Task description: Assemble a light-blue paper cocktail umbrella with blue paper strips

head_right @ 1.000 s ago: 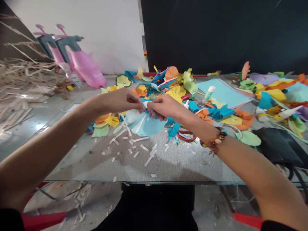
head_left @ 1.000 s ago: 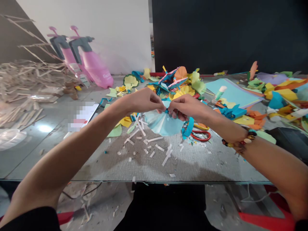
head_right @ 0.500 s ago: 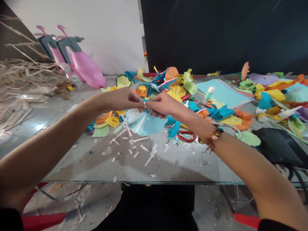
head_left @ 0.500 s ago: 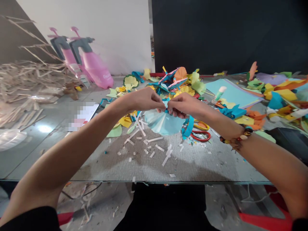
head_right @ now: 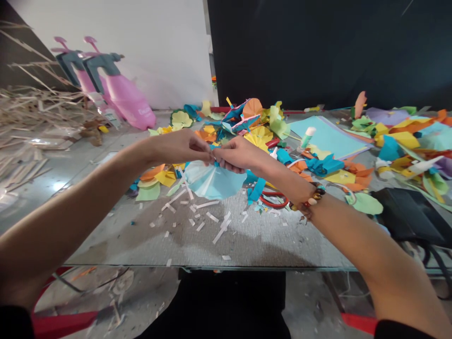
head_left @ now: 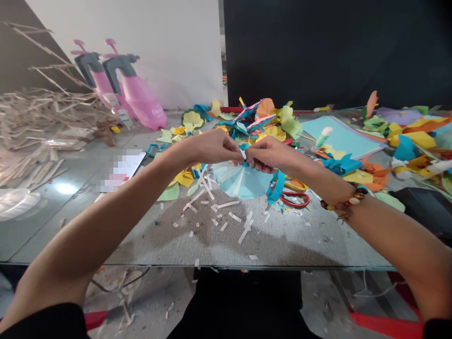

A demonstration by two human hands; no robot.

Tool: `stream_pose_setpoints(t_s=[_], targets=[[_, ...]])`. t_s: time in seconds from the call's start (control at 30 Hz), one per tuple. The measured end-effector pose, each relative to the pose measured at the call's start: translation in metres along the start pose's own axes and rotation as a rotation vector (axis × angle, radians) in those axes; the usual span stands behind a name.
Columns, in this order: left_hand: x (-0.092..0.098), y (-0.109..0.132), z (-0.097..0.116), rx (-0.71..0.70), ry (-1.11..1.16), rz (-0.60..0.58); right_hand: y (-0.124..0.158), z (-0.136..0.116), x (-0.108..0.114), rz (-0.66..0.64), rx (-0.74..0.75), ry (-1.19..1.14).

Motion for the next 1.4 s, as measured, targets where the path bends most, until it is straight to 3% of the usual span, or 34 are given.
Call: stream_pose_setpoints(t_s=[0.5,0.73,1.0,1.17,1.4], targets=[[-0.004,0.003,0.006,0.021,-0.083,-0.045,-0.001,0.014,0.0,-0.031,0.026,-0.091],[0.0,0.02,0.026,-0.141,-0.221,0.129,0.007,0.009,0.005,0.023,0.107,0.01],[0.0,0.024,0.023,-0.205,-0.225,0.229,0.019,0.004,0.013,0.131,0.309,0.2],[0.001,0.022,0.016,-0.215,-0.178,0.231,0.033,-0.005,0.02,0.257,0.385,0.393],[0.0,0.023,0.013,-0.248,-0.134,0.243,0.03,-0.003,0.015,0.25,0.392,0.428]])
Point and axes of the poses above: each hand's wrist, its own y-axis away from the middle knuckle, its own x-axis out of the back of the hand, z = x × y, the point moved 9 cm from there along -y, towards the middle knuckle, and after that the axes turned 14 degrees about -z, right-handed, at the moved point
